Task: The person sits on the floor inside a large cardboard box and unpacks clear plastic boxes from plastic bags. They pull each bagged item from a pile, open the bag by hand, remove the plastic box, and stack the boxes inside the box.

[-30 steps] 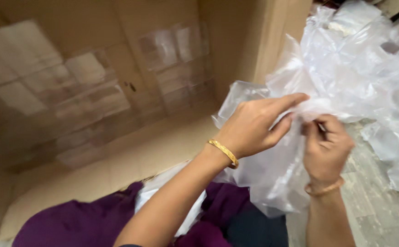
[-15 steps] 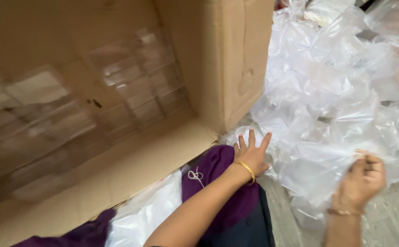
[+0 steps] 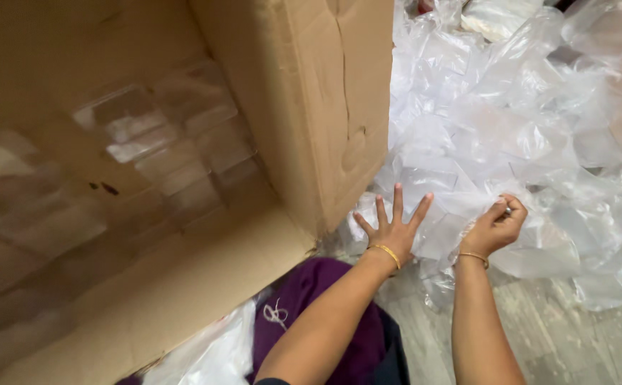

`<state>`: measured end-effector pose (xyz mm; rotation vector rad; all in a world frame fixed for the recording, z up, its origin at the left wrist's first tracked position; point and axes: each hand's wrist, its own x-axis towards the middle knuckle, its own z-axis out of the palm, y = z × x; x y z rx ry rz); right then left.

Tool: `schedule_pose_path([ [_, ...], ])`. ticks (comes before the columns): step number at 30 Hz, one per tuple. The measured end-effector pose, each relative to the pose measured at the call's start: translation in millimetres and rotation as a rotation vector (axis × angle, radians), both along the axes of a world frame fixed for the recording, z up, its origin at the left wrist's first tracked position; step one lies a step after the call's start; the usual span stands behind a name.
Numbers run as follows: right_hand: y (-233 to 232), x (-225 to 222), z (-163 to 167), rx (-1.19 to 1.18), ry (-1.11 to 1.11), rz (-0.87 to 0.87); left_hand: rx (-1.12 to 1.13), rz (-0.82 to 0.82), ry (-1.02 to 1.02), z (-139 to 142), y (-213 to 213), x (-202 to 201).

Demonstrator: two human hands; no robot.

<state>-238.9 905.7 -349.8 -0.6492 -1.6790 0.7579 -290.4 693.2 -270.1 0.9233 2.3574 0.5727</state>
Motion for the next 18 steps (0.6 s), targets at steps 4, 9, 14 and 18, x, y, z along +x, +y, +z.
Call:
schedule_pose_path([
  [4,40,-66,-41,0.117,-0.056,-0.078,-0.065,-0.035,0.123,-42,34,-65],
  [9,102,-153,-64,0.114,-0.071,-0.086,0.04,-0.033,0.297,-82,93,-149],
  [14,171,-248,-63,0.159,-0.12,-0.063,0.089,0.012,0.163,-99,170,-234],
  [18,172,-260,-58,0.325,-0.219,-0.092,0.16,0.062,0.114,-92,158,-233],
])
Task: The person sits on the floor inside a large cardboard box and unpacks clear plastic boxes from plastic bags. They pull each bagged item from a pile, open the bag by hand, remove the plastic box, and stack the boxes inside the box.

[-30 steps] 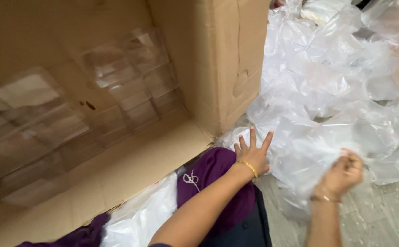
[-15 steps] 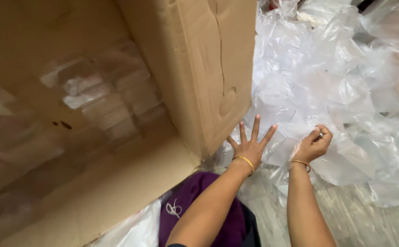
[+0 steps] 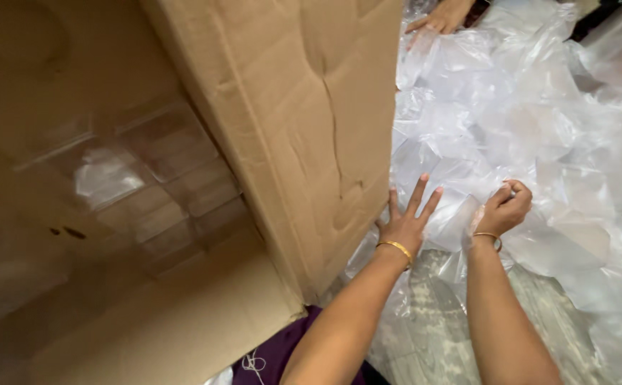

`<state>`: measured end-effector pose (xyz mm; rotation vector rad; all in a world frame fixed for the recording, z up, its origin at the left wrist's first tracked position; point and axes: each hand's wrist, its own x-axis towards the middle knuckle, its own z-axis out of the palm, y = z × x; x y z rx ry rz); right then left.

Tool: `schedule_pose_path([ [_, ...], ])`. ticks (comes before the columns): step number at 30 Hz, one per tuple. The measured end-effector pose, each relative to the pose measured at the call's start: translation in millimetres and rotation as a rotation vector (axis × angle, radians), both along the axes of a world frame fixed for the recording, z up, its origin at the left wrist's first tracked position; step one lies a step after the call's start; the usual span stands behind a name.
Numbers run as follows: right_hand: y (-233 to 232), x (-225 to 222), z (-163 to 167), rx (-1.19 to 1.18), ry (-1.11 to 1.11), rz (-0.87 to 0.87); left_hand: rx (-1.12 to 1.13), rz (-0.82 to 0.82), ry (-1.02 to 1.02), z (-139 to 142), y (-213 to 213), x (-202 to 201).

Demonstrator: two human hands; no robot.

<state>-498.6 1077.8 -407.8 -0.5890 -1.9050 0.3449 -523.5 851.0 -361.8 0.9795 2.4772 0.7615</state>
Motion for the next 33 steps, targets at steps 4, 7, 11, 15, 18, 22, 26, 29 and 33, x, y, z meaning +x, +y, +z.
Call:
schedule_pose_path([
  [4,-4,5,-3,0.158,-0.201,0.058,0.084,0.045,0.091,13,-36,21],
  [7,11,-16,3,0.186,-0.428,0.011,0.17,0.008,0.193,25,-46,8],
  [11,3,-61,47,-0.151,-0.797,0.008,0.317,-0.061,0.312,53,-78,-21],
  [15,-66,-100,144,-0.105,-1.009,0.077,0.589,-0.161,0.272,95,-155,-44],
  [18,-152,-66,196,0.305,-0.594,0.374,0.641,-0.091,0.347,103,-247,-15],
  [22,-243,-55,219,0.255,-0.222,0.687,0.438,0.237,0.614,78,-347,-30],
  [26,-327,-65,194,0.336,-0.17,0.965,0.152,0.623,0.688,25,-465,-32],
  [29,-369,-82,145,0.251,-0.393,1.146,-0.046,0.818,0.662,-20,-534,1],
  [33,-388,-103,49,0.238,-0.798,1.103,-0.251,0.835,0.749,-63,-561,36],
])
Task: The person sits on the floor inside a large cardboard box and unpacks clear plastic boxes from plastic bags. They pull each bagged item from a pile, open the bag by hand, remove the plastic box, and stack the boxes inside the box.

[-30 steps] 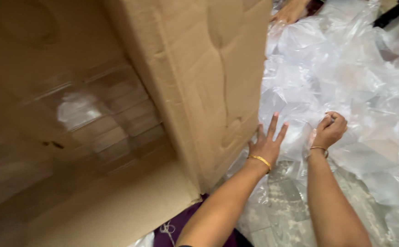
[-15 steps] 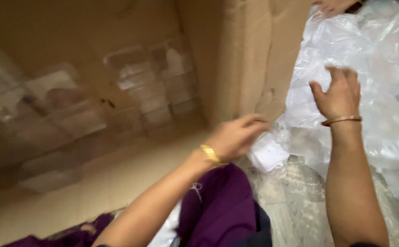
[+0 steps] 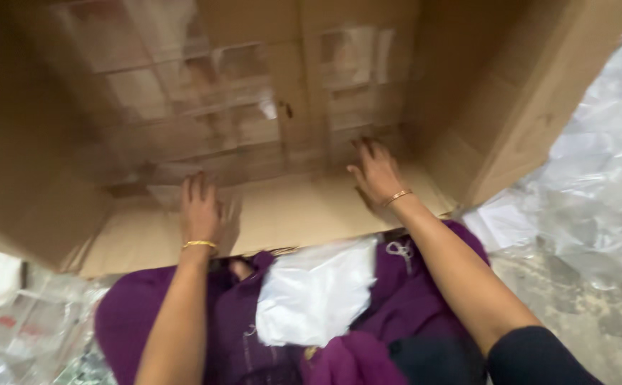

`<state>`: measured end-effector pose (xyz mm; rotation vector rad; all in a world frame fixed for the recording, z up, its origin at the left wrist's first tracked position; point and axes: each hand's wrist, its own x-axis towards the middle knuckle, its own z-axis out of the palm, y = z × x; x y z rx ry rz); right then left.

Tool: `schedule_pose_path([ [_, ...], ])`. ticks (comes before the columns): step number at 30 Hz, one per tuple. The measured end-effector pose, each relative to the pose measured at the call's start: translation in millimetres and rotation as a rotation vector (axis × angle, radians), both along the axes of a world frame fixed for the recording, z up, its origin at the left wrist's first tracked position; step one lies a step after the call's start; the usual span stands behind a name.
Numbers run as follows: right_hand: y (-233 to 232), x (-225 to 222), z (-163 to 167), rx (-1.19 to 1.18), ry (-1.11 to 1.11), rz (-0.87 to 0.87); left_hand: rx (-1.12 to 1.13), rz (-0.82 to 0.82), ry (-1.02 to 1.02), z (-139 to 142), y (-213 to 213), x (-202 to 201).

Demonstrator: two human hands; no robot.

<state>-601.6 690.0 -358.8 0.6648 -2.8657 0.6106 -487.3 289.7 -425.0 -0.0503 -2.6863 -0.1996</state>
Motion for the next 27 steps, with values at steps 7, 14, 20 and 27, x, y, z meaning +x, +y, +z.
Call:
schedule_pose_path([
  [7,34,10,-105,0.345,-0.248,-0.088,0.167,0.222,-0.212,-8,41,-6],
  [14,26,40,-107,0.427,-0.249,-0.159,0.19,0.267,-0.163,-9,55,-5],
  [20,15,45,-96,0.434,-0.244,-0.161,0.231,0.288,-0.14,-6,51,-7],
  [27,15,46,-91,0.352,-0.092,-0.143,0.297,0.341,-0.136,5,50,-7],
])
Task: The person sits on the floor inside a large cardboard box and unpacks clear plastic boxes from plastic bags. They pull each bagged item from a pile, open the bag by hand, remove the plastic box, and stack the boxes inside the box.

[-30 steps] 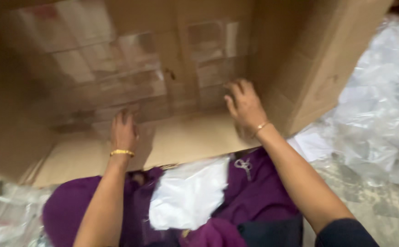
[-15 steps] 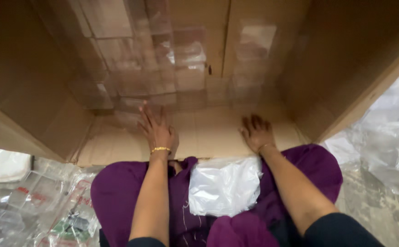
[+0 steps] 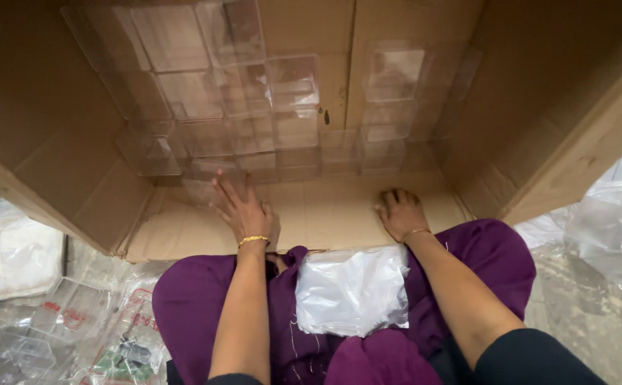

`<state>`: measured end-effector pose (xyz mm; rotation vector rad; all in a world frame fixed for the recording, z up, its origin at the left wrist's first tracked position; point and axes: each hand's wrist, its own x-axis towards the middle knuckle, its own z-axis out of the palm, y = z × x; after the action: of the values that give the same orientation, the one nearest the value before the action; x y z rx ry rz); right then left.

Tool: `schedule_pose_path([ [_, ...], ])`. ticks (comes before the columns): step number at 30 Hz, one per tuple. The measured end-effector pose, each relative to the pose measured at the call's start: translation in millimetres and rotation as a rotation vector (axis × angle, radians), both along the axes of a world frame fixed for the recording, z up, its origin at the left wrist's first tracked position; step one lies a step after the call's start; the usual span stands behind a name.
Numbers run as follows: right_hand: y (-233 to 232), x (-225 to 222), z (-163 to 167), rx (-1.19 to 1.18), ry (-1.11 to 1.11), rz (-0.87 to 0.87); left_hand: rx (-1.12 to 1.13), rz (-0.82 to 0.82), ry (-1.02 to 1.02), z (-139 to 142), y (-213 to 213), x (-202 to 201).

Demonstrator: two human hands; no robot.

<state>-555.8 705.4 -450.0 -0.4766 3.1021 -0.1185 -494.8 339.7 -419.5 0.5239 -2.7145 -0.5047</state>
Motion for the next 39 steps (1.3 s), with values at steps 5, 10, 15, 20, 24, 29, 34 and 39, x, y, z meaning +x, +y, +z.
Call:
schedule_pose_path([
  [5,4,-1,1,-0.102,0.109,0.018,-0.018,-0.074,0.073,-11,7,-3],
  [10,13,-28,-8,-0.341,-0.049,-0.097,0.337,-0.22,0.195,-30,28,-10],
  [15,41,-44,-20,-0.613,-0.123,-0.089,1.403,-0.526,-0.475,-23,73,6],
  [20,35,-31,-28,-0.546,0.052,-0.12,0.814,-0.919,-0.734,3,110,20],
  [24,26,-25,-5,-0.657,-0.114,-0.07,0.53,-1.03,-0.537,16,126,19],
  [29,9,-14,13,-0.962,-0.596,-0.092,0.498,-0.865,-0.549,50,137,10],
  [34,0,-21,16,-1.141,-0.592,-0.074,0.231,-0.831,-0.512,104,157,-5],
  [39,2,-29,-1,-1.148,-0.543,-0.122,0.133,-0.783,-0.512,146,160,-3],
])
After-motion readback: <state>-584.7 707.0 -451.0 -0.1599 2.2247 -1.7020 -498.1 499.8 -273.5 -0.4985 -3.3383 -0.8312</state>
